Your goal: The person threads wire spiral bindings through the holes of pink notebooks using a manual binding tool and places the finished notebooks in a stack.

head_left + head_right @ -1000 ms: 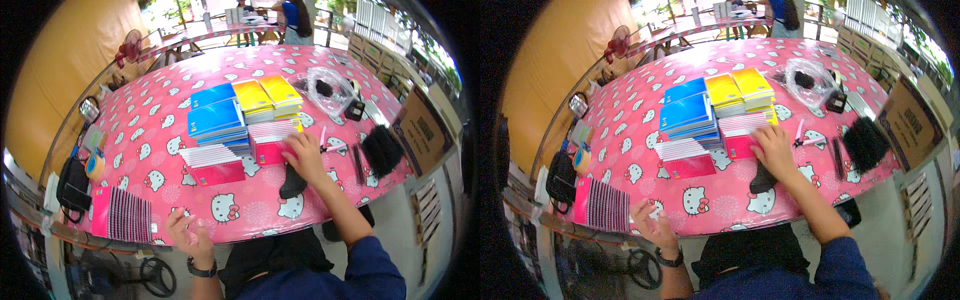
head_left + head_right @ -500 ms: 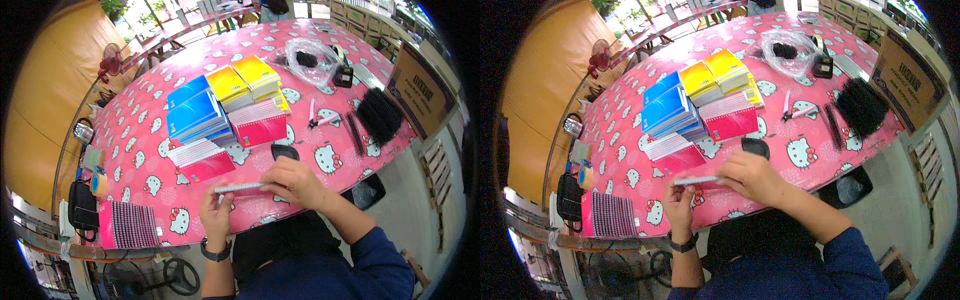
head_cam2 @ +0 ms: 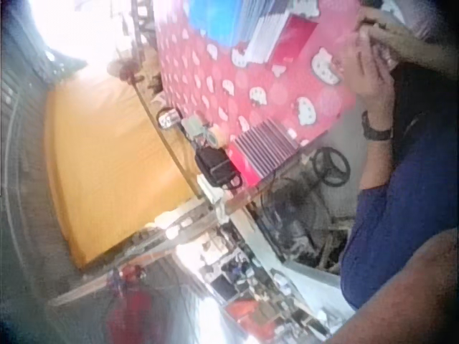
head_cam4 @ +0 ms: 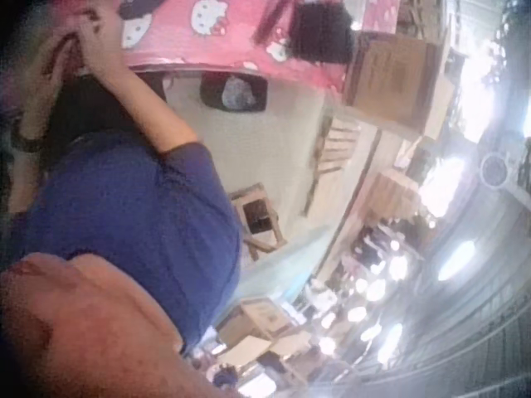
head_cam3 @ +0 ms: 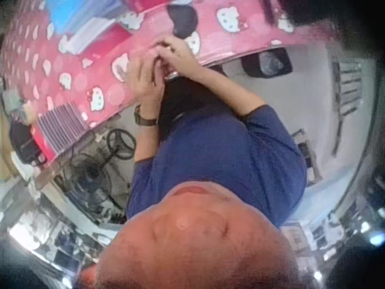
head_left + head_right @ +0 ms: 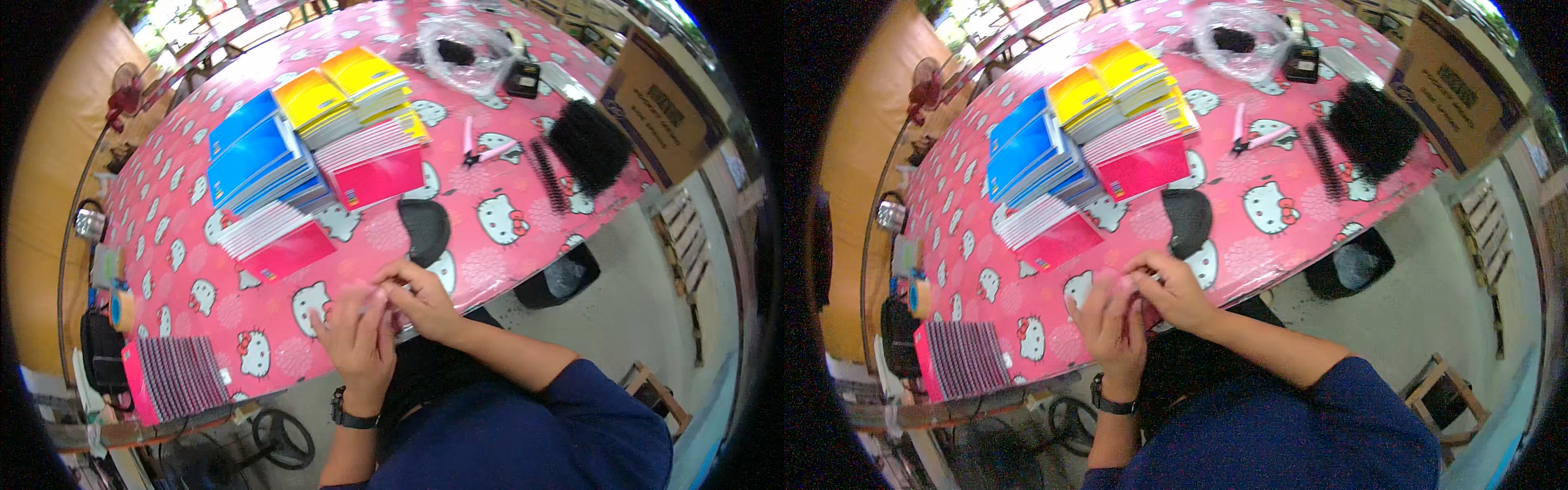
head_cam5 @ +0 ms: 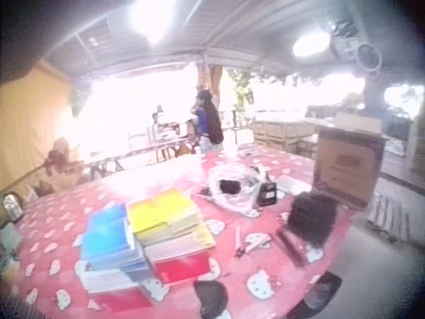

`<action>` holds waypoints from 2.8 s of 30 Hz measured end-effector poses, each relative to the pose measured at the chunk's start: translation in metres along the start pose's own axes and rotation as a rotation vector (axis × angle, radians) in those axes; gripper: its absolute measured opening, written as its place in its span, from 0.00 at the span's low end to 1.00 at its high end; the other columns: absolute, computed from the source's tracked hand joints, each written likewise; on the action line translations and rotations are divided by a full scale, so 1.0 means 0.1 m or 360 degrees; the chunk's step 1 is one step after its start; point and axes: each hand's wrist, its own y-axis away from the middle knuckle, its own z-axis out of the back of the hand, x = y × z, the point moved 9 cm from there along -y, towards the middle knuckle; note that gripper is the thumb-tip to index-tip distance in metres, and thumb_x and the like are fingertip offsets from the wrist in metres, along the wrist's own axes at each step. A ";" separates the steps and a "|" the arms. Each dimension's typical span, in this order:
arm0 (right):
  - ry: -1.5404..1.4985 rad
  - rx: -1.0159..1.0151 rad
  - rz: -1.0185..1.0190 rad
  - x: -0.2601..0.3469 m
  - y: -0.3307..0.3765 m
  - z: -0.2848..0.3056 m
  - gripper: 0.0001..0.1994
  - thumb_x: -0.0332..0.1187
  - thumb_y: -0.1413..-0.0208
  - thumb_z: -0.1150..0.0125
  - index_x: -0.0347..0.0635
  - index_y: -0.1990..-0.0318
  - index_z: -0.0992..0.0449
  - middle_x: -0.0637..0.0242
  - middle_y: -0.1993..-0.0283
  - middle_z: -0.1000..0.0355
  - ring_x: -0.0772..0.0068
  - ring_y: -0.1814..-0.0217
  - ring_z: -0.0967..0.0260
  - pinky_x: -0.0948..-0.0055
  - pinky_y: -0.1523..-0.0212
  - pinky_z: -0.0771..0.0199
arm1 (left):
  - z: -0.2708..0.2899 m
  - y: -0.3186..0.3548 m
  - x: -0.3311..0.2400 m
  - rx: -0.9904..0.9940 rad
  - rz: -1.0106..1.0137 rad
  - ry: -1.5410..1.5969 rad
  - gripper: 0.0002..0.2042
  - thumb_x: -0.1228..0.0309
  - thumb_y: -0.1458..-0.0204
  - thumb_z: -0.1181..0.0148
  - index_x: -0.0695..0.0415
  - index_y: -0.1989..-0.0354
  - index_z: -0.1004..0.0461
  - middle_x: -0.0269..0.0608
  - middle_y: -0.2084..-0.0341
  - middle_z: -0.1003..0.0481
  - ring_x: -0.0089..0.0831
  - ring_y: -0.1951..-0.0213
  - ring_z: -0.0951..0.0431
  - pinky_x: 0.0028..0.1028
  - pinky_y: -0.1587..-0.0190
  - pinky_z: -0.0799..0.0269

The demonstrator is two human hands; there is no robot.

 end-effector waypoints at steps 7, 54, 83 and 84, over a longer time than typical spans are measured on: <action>0.1535 -0.0751 0.0248 0.60 -0.54 1.90 0.10 0.33 0.52 0.41 0.36 0.64 0.24 0.56 0.64 0.27 0.58 0.63 0.29 0.64 0.62 0.30 | -0.09 -0.03 -0.04 0.0156 -0.0185 0.0191 0.11 0.82 0.62 0.40 0.56 0.68 0.22 0.35 0.70 0.25 0.30 0.67 0.27 0.29 0.60 0.41; 0.0929 0.1044 0.0152 0.42 -0.14 0.00 0.13 0.29 0.51 0.39 0.36 0.58 0.27 0.59 0.67 0.31 0.61 0.65 0.31 0.67 0.60 0.31 | -0.09 -0.17 0.14 0.0205 0.0103 0.0156 0.10 0.72 0.62 0.34 0.53 0.69 0.25 0.34 0.75 0.30 0.33 0.68 0.32 0.32 0.62 0.43; 0.1457 0.1092 0.0041 0.46 -0.06 -0.04 0.12 0.28 0.50 0.45 0.41 0.56 0.30 0.55 0.65 0.30 0.51 0.60 0.31 0.59 0.60 0.30 | -0.11 -0.17 0.12 0.0305 0.0107 0.0123 0.09 0.69 0.60 0.34 0.52 0.68 0.24 0.33 0.74 0.29 0.31 0.67 0.32 0.31 0.60 0.46; 0.1403 0.1030 0.0194 0.54 -0.07 -0.05 0.11 0.28 0.50 0.45 0.40 0.57 0.31 0.54 0.66 0.29 0.50 0.61 0.30 0.59 0.60 0.30 | -0.11 -0.17 0.12 0.0302 0.0117 0.0122 0.09 0.69 0.60 0.34 0.52 0.69 0.24 0.33 0.74 0.29 0.31 0.67 0.32 0.32 0.60 0.46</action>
